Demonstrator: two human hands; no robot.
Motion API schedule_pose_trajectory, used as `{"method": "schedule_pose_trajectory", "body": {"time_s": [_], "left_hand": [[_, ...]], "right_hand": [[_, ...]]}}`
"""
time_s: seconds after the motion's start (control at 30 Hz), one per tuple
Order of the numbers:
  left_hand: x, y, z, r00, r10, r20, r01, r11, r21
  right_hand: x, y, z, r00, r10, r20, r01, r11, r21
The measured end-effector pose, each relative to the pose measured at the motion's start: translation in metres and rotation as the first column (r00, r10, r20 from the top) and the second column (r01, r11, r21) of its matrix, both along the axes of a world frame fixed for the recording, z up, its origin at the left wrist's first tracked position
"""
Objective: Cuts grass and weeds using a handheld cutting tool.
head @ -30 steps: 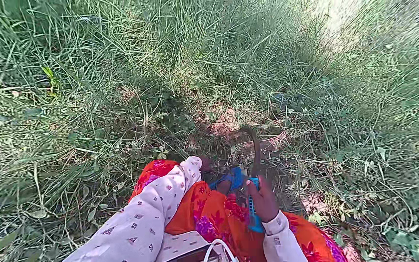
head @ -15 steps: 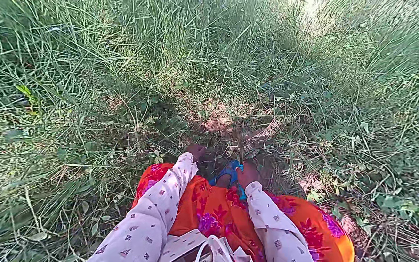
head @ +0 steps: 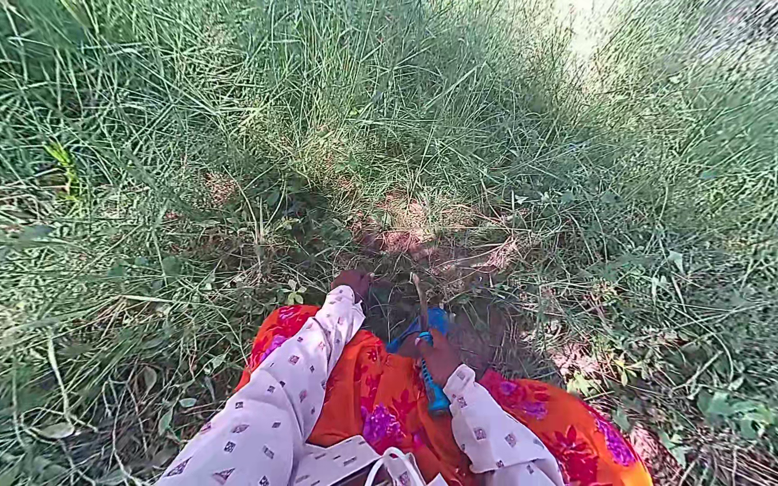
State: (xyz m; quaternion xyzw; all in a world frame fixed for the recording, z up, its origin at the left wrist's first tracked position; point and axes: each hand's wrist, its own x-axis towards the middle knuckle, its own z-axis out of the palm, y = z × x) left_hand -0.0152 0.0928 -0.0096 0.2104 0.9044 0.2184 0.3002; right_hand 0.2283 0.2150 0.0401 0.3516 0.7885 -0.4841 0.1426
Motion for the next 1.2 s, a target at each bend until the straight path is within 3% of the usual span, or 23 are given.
{"method": "schedule_pose_trajectory", "body": {"time_s": [0.23, 0.47, 0.6, 0.73, 0.83, 0.93, 1.1, 1.2], "left_hand": [[0.005, 0.007, -0.006, 0.992, 0.125, -0.003, -0.123, 0.986, 0.114], [0.005, 0.019, -0.001, 0.979, 0.180, 0.097, -0.195, 0.965, 0.173], [0.014, 0.031, 0.006, 0.995, 0.057, 0.083, -0.070, 0.982, 0.173], [0.021, 0.034, 0.016, 0.994, -0.100, -0.048, 0.108, 0.970, 0.217], [0.024, 0.026, 0.024, 0.972, -0.172, -0.161, 0.206, 0.953, 0.223], [0.024, 0.017, 0.028, 0.971, -0.153, -0.181, 0.196, 0.948, 0.251], [0.008, 0.009, 0.023, 0.992, -0.048, -0.115, 0.077, 0.961, 0.264], [-0.014, -0.007, -0.001, 0.991, -0.135, 0.010, 0.130, 0.974, 0.187]], "right_hand": [[0.008, -0.003, 0.010, 0.990, 0.049, 0.134, -0.060, 0.995, 0.079], [0.062, -0.020, 0.041, 0.999, -0.036, -0.017, 0.036, 0.999, 0.006], [0.108, -0.031, 0.058, 0.973, -0.180, -0.144, 0.176, 0.984, -0.035], [0.123, -0.034, 0.074, 0.976, -0.155, -0.154, 0.154, 0.988, -0.017], [0.124, -0.030, 0.078, 0.971, -0.165, -0.171, 0.162, 0.986, -0.032], [0.116, -0.029, 0.071, 0.963, -0.195, -0.188, 0.184, 0.980, -0.073], [0.081, -0.027, 0.038, 0.978, -0.125, -0.165, 0.129, 0.992, 0.016], [0.057, -0.013, 0.036, 0.986, -0.070, -0.153, 0.080, 0.995, 0.058]]}}
